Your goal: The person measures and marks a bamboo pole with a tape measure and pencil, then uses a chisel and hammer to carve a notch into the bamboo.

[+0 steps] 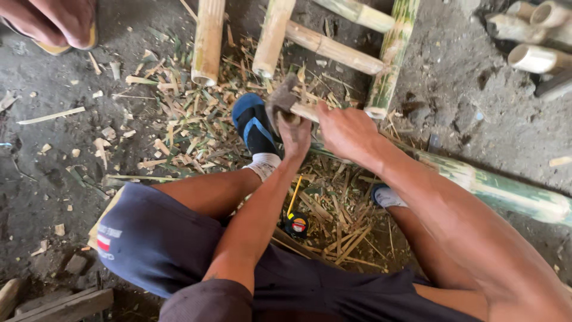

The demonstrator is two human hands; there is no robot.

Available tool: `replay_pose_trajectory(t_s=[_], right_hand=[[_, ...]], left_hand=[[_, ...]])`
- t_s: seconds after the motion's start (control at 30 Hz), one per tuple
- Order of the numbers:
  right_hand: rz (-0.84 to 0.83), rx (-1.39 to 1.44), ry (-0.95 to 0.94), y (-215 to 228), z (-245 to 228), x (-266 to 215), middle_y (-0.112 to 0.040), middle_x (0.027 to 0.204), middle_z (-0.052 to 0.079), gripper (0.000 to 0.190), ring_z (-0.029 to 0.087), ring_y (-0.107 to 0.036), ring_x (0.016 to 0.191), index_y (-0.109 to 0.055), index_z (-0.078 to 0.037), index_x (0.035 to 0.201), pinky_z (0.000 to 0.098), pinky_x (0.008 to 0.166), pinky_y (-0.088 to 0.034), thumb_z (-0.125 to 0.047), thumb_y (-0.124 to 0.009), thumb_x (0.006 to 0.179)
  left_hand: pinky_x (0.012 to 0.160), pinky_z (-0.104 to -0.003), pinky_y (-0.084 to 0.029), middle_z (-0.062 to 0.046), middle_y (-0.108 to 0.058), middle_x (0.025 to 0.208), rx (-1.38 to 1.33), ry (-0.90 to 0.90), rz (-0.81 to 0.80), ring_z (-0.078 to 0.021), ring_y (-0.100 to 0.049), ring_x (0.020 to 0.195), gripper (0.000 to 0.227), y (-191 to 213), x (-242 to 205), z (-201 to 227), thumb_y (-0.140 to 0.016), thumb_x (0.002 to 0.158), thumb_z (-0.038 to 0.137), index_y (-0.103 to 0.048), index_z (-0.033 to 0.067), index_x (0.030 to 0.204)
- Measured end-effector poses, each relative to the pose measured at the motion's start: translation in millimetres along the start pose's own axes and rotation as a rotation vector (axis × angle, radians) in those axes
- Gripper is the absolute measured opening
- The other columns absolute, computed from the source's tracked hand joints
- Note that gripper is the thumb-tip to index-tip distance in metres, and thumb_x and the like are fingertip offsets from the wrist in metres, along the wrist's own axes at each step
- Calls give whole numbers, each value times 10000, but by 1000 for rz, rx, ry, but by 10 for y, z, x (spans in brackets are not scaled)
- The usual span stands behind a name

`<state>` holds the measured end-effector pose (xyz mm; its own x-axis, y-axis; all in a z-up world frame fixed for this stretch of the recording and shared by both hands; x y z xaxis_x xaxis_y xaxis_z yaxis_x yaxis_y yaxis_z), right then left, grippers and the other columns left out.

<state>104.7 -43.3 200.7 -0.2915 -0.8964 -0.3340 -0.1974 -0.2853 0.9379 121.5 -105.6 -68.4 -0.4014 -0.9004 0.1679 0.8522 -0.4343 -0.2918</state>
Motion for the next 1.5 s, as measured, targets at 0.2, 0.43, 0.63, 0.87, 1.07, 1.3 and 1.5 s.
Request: replay_pose_trajectory(t_s=[0.2, 0.43, 0.63, 0.87, 1.07, 1.3, 1.5], right_hand=[[445, 179, 198, 762, -318, -86, -537, 633, 101, 213, 216, -539, 415, -445, 45, 1117, 352, 343, -421, -42, -566, 965], [1, -138, 34, 33, -266, 57, -585, 605, 122, 507, 253, -602, 435, -412, 124, 1370, 412, 356, -512, 4, -548, 896], [-14, 104, -82, 240, -261, 72, -580, 589, 121, 430, 284, -610, 408, -377, 88, 1396, 421, 319, -488, -102, -494, 1028], [689, 416, 333, 474, -376, -33, -609, 762, 105, 231, 248, -655, 557, -501, 49, 1161, 345, 455, -549, -93, -616, 1020], [-52, -131, 14, 90, -301, 182, -570, 612, 89, 506, 209, -570, 456, -422, 107, 1366, 362, 363, -468, -25, -588, 906], [858, 296, 420, 1204, -385, -101, -559, 674, 98, 262, 178, -548, 474, -416, 76, 1315, 307, 388, -426, -9, -485, 1076], [68, -62, -55, -164, 1, 70, -655, 653, 167, 371, 310, -659, 503, -490, 86, 1285, 441, 389, -496, -51, -505, 941]], left_hand=[[901, -301, -538, -43, -662, 1121, -222, 61, 71, -162, -642, 1018, 273, -34, -31, -32, -704, 962, 22, -596, 33, 1213], [927, -339, -538, -67, -636, 1167, -942, 152, 64, -178, -630, 1058, 290, -124, 74, -602, -674, 1005, 52, -556, 23, 1269], [872, -287, -541, -19, -643, 1166, -381, 88, 49, -131, -633, 1024, 353, -119, -74, -508, -663, 973, 34, -528, 47, 1299], [851, -271, -537, 1, -679, 1123, -475, 136, 56, -113, -649, 1002, 222, -175, -30, -481, -664, 1005, 112, -638, 40, 1214], [781, -296, -539, 2, -676, 1015, -98, 19, -2, -117, -647, 916, 205, -44, -111, -313, -715, 931, 110, -612, 49, 1097], [715, -304, -503, 18, -666, 905, -189, 221, 76, -132, -612, 818, 53, -119, -49, -217, -635, 939, 20, -666, 35, 979], [790, -291, -548, 52, -707, 981, -502, 229, -58, -113, -664, 910, 322, -155, -5, -90, -672, 820, 3, -639, 143, 1108]])
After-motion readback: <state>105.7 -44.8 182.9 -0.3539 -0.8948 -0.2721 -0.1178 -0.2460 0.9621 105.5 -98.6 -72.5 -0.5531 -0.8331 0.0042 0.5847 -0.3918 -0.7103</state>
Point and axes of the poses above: each hand's wrist, its own x-axis towards the middle knuckle, its own y-axis out of the back of the hand, z = x × y, the point moved 6 cm from there along x, towards the middle knuckle
